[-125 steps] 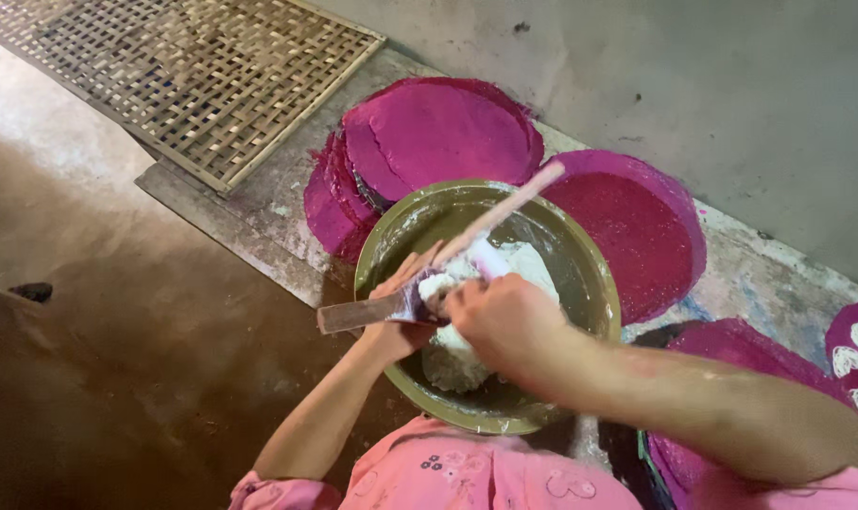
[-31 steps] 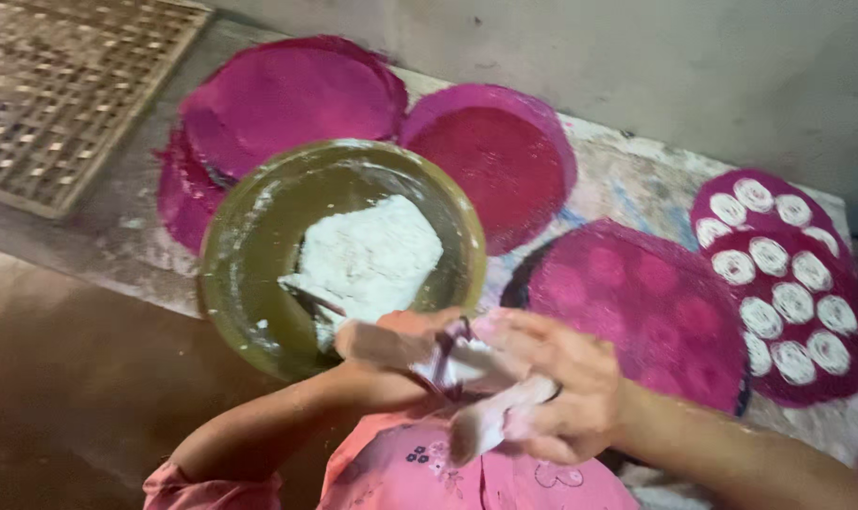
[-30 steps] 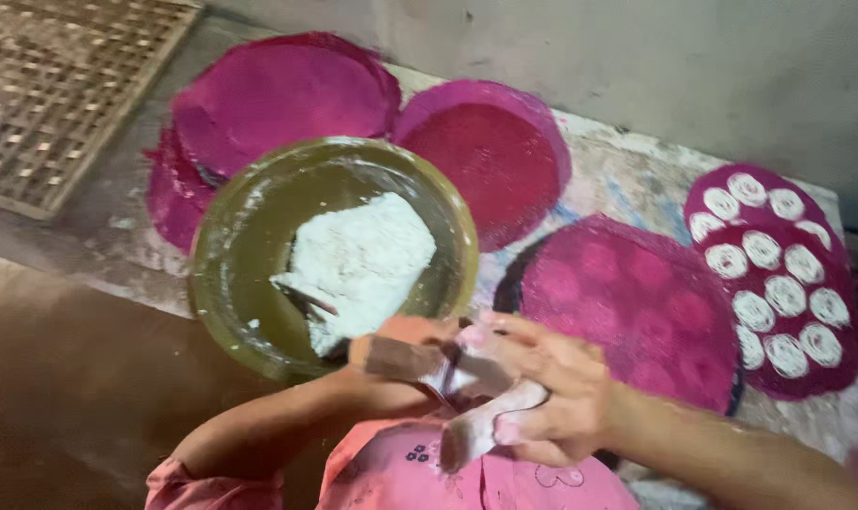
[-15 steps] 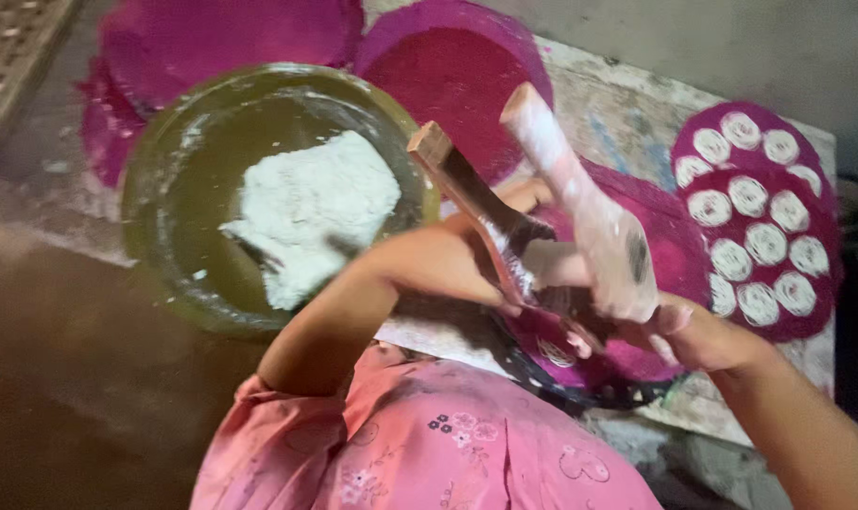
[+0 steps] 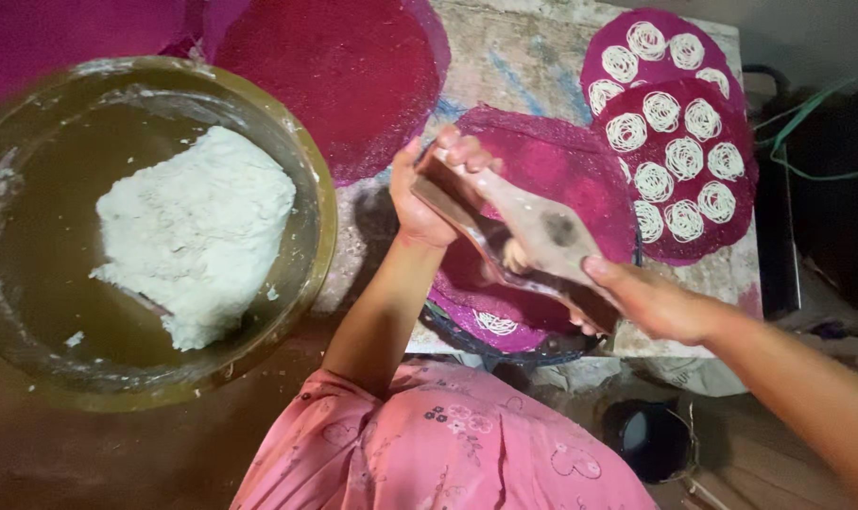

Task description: The person scoops white dough from a large basin into a handheld press, then squeezes the dough in spiral patterns onto round pink discs on the work table. They reload the press from the basin repeatedly and set finished discs aside in stacks.

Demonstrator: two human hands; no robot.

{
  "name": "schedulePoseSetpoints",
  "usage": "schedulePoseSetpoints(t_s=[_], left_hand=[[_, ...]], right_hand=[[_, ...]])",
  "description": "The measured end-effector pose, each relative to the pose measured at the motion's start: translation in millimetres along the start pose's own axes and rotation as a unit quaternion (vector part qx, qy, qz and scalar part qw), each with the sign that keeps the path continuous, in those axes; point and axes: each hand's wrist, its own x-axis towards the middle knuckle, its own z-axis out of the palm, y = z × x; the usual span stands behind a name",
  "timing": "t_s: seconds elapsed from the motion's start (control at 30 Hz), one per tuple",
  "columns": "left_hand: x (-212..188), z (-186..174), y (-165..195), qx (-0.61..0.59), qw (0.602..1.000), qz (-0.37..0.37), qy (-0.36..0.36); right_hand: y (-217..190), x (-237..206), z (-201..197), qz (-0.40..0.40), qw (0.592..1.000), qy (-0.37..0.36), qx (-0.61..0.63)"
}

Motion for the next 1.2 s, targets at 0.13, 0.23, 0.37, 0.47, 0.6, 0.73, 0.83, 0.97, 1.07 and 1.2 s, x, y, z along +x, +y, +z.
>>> schedulePoseSetpoints(t_s=[0.13,0.23,0.37,0.47,0.6,0.73,0.83,0.97,1.07,1.2], left_hand=[[-3,-17,9,-0.006,1.000,0.002,0.012],[-11,-22,1,0.006,0.999,0.016,0.039],[-3,-24,-10,-0.020,0.998,0.026,0.051],[9,-21,-1,-0.006,1.000,0.020,0.011],[4,-14,15,0.019,1.000,0.018,-0.010],[-7,-12,-2,0.028,0.998,0.037,0.049],[4,-11,-10,0.016,0.999,0.038,0.018],[18,-8,5,0.009,1.000,-0.003,0.020],[6,-15,15,0.134,0.973,-0.094,0.161],[-31,-42,8,0.402,0.819,-0.294,0.287]], right_hand=[[4,18,22,-0.052,0.998,-0.001,-0.028],[2,13,25,-0.047,0.999,-0.010,-0.006],[-10,0,10,-0.013,0.997,0.041,-0.068],[-17,4,15,-0.046,0.994,0.074,-0.066],[-19,9,32,-0.080,0.996,0.044,-0.003],[-15,-1,23,-0.037,0.998,0.024,-0.041],[-15,-2,13,-0.031,0.992,0.084,-0.085],[-11,14,19,-0.090,0.991,0.101,-0.025],[-1,21,21,-0.118,0.990,0.071,0.035],[14,18,14,-0.125,0.989,0.060,0.044]])
